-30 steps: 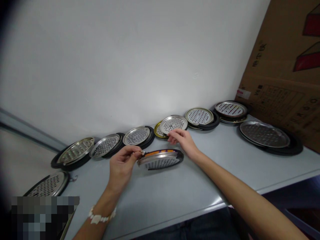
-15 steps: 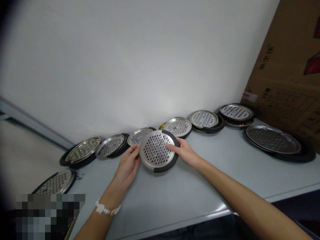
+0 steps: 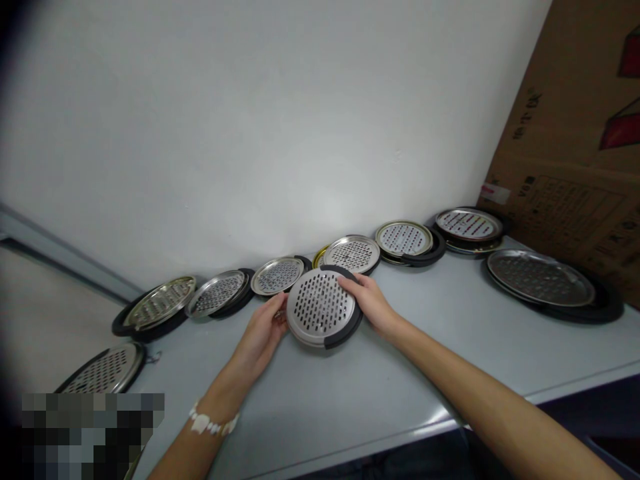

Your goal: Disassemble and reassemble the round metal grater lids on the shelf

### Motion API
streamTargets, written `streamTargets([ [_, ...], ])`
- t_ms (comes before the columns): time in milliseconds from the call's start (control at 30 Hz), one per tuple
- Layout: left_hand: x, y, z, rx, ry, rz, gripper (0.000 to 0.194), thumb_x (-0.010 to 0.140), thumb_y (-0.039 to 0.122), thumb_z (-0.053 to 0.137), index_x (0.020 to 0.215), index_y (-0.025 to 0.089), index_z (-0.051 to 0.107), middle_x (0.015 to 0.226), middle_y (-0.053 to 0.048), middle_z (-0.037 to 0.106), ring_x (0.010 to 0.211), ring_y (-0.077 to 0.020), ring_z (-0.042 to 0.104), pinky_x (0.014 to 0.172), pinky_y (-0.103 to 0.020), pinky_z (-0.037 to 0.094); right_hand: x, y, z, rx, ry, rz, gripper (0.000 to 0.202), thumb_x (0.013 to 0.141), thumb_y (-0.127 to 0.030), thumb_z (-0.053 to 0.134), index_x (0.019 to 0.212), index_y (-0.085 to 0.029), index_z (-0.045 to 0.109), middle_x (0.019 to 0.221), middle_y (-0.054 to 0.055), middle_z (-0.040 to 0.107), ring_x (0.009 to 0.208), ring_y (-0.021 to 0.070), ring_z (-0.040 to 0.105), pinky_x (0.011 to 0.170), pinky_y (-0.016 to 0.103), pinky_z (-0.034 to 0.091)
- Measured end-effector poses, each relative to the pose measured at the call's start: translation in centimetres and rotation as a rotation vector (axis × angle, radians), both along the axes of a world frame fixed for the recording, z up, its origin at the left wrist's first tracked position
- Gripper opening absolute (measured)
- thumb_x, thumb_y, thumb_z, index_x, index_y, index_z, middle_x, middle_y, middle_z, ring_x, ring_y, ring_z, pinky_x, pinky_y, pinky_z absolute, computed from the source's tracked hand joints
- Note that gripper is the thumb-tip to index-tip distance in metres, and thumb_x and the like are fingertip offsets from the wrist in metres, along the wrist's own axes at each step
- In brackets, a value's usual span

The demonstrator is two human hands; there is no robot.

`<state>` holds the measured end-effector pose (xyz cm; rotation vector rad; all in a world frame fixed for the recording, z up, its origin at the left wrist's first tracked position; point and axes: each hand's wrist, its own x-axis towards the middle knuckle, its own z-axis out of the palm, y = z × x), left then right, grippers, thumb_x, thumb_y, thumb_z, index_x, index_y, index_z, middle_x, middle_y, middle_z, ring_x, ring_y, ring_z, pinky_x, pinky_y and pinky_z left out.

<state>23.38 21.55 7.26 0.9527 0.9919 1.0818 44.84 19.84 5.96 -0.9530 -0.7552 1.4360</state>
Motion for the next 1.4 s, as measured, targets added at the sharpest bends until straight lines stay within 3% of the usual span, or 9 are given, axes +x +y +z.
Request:
streamTargets([
  [200, 0.4, -0.7, -0.1, -0.046, 0.217, -0.159, 0.054, 0.075, 0.061, 0.074, 0.097, 0.011, 0.073, 0.085, -0.008, 0.075, 0.067, -0.0162, 0.063, 0.057, -0.024, 0.046, 0.2, 0.1, 0.1, -0.033, -0.099, 0.003, 0.03, 0.07, -0.043, 0.079, 0.082, -0.016, 0.072, 0.08, 0.006, 0.075, 0.072, 0.0198, 0.067, 0.07, 0.03, 0.05],
  [333, 0.3, -0.7, -0.6, -0.053, 0.368, -0.224, 0.057, 0.078, 0.063, 0.071, 0.1, 0.01, 0.075, 0.076, -0.007, 0.074, 0.059, -0.0148, 0.059, 0.048, -0.022, 0.038, 0.3, 0.4, -0.2, -0.066, -0.137, -0.014, 0.032, 0.068, -0.045, 0.079, 0.08, -0.016, 0.07, 0.075, 0.003, 0.072, 0.072, 0.0182, 0.064, 0.069, 0.029, 0.046],
  [500, 0.1, -0.4, -0.8, -0.039, 0.257, -0.175, 0.052, 0.081, 0.057, 0.07, 0.102, 0.009, 0.076, 0.094, -0.012, 0.078, 0.077, -0.0207, 0.068, 0.069, -0.028, 0.05, 0.2, 0.4, -0.5, -0.081, -0.112, 0.029, 0.035, 0.07, -0.048, 0.079, 0.081, -0.016, 0.07, 0.077, 0.002, 0.07, 0.074, 0.0181, 0.062, 0.07, 0.029, 0.045],
  [667, 0.1, -0.2, -0.7, -0.033, 0.182, -0.178, 0.051, 0.082, 0.055, 0.07, 0.103, 0.008, 0.076, 0.101, -0.014, 0.078, 0.088, -0.0242, 0.07, 0.085, -0.033, 0.051, 0.2, 0.2, -0.4, -0.06, -0.075, 0.074, 0.035, 0.073, -0.051, 0.077, 0.076, -0.018, 0.067, 0.075, 0.002, 0.07, 0.071, 0.0173, 0.062, 0.071, 0.029, 0.046],
  [800, 0.1, -0.3, -0.6, -0.04, 0.254, -0.2, 0.052, 0.082, 0.057, 0.068, 0.104, 0.01, 0.075, 0.09, -0.011, 0.077, 0.073, -0.0195, 0.066, 0.068, -0.028, 0.049, 0.2, 0.4, -0.7, -0.08, -0.091, 0.06, 0.031, 0.071, -0.046, 0.078, 0.076, -0.017, 0.067, 0.076, 0.002, 0.071, 0.07, 0.0171, 0.062, 0.07, 0.029, 0.046],
  [967, 0.0, -0.5, -0.3, -0.061, 0.403, -0.281, 0.055, 0.083, 0.067, 0.06, 0.083, 0.012, 0.072, 0.058, -0.002, 0.063, 0.047, -0.0113, 0.048, 0.043, -0.022, 0.028, 0.0, 0.4, -1.0, -0.128, -0.06, 0.031, 0.026, 0.069, -0.038, 0.08, 0.079, -0.017, 0.069, 0.073, 0.002, 0.071, 0.069, 0.0168, 0.063, 0.067, 0.028, 0.046],
  [1233, -0.4, -0.2, -1.0, 0.008, 0.544, -0.288, 0.064, 0.084, 0.075, 0.051, 0.06, 0.016, 0.057, 0.047, 0.001, 0.05, 0.042, -0.0106, 0.044, 0.041, -0.023, 0.03, 0.1, 0.2, -1.7, -0.135, -0.012, -0.033, 0.021, 0.074, -0.037, 0.076, 0.083, -0.019, 0.069, 0.079, 0.003, 0.075, 0.072, 0.0199, 0.067, 0.071, 0.031, 0.051],
  [1400, -0.7, 0.1, -1.6, 0.038, 0.564, -0.247, 0.069, 0.083, 0.079, 0.047, 0.061, 0.015, 0.058, 0.047, 0.0, 0.051, 0.042, -0.0109, 0.047, 0.042, -0.022, 0.032, 0.1, 0.2, -1.9, -0.155, -0.035, -0.107, 0.023, 0.074, -0.039, 0.075, 0.086, -0.019, 0.07, 0.084, 0.006, 0.077, 0.078, 0.0241, 0.071, 0.072, 0.034, 0.053],
])
